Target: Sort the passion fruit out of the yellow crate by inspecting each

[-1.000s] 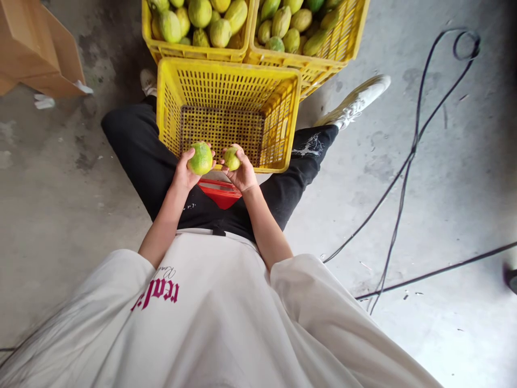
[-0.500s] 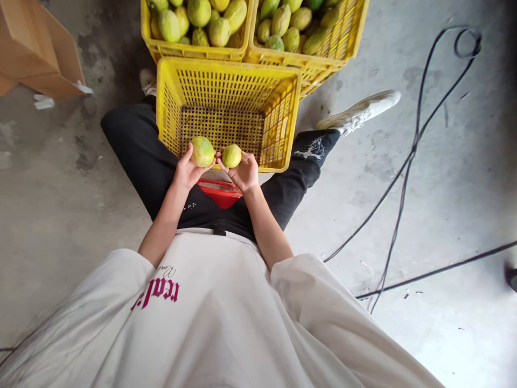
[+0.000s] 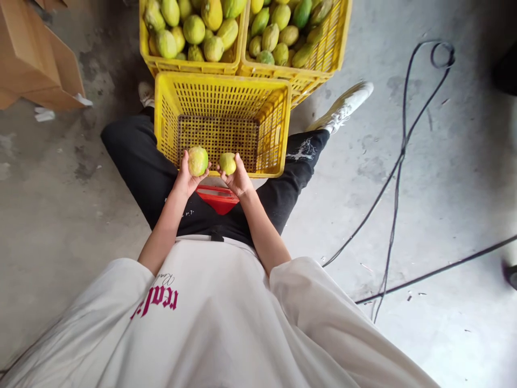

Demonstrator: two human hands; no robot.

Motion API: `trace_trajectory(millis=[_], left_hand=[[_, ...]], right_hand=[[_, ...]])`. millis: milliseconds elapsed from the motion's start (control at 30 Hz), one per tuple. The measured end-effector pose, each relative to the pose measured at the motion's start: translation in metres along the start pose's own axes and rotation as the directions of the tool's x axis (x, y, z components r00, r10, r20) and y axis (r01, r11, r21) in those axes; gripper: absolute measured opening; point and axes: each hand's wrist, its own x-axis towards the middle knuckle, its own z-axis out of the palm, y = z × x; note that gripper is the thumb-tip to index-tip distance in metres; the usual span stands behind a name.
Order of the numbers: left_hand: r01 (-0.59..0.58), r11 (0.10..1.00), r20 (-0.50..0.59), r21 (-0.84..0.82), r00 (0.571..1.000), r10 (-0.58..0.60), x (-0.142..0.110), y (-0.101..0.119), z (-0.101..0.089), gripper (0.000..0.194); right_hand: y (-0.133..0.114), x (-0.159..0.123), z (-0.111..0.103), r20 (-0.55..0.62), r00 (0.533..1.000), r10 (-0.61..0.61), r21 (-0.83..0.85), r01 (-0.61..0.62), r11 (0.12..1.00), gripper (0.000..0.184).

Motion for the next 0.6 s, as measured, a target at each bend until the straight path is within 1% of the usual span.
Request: trace_trajectory(millis=[100, 167, 200, 267, 333, 367, 433, 500, 533, 567, 600], left_hand=[[0.046, 0.999, -0.079, -0.025, 0.996, -0.047, 0.006, -0.001, -0.002, 0.038], [0.07, 0.995, -0.125, -0.065, 0.989, -0.078, 0.008, -0.002, -0.003, 0.034], [0.078, 0.993, -0.145, -0.09, 0.985, -0.091, 0.008, -0.002, -0.004, 0.032], [0.08, 0.986, -0.192, -0.146, 0.976, -0.107, 0.009, -0.002, -0.004, 0.027], [0.066, 0.978, -0.239, -0.196, 0.964, -0.113, 0.008, -0.002, -0.004, 0.022], [0.063, 0.976, -0.255, -0.209, 0.96, -0.117, 0.008, -0.002, -0.003, 0.021], [0.07, 0.975, -0.274, -0.213, 0.953, -0.128, 0.007, -0.001, -0.002, 0.023], [0.082, 0.975, -0.281, -0.205, 0.95, -0.139, 0.006, -0.001, -0.001, 0.026], [0.082, 0.976, -0.284, -0.203, 0.949, -0.139, 0.006, 0.0, -0.001, 0.026], [0.079, 0.976, -0.286, -0.204, 0.949, -0.137, 0.006, 0.0, -0.001, 0.026], [0.075, 0.975, -0.287, -0.207, 0.949, -0.133, 0.005, 0.0, -0.001, 0.025]], right_hand=[[0.001, 0.006, -0.003, -0.146, 0.985, 0.094, 0.011, -0.093, 0.996, 0.036], [0.002, 0.006, -0.006, -0.28, 0.948, 0.15, 0.067, -0.136, 0.988, 0.038], [0.002, 0.006, -0.008, -0.339, 0.926, 0.164, 0.099, -0.139, 0.985, 0.037], [-0.004, 0.007, -0.01, -0.383, 0.911, 0.153, 0.121, -0.115, 0.986, 0.031], [-0.02, 0.013, -0.007, -0.368, 0.923, 0.112, 0.109, -0.077, 0.991, 0.024], [-0.033, 0.017, -0.003, -0.353, 0.931, 0.086, 0.101, -0.054, 0.993, 0.022], [-0.068, 0.029, 0.012, -0.309, 0.951, 0.014, 0.086, 0.013, 0.996, 0.019], [-0.11, 0.041, 0.031, -0.213, 0.969, -0.125, 0.063, 0.142, 0.988, 0.016], [-0.13, 0.047, 0.04, -0.126, 0.962, -0.242, 0.041, 0.249, 0.968, 0.016], [-0.147, 0.052, 0.048, -0.042, 0.936, -0.349, 0.012, 0.35, 0.937, 0.018], [-0.16, 0.056, 0.053, 0.02, 0.899, -0.438, -0.032, 0.439, 0.898, 0.019]])
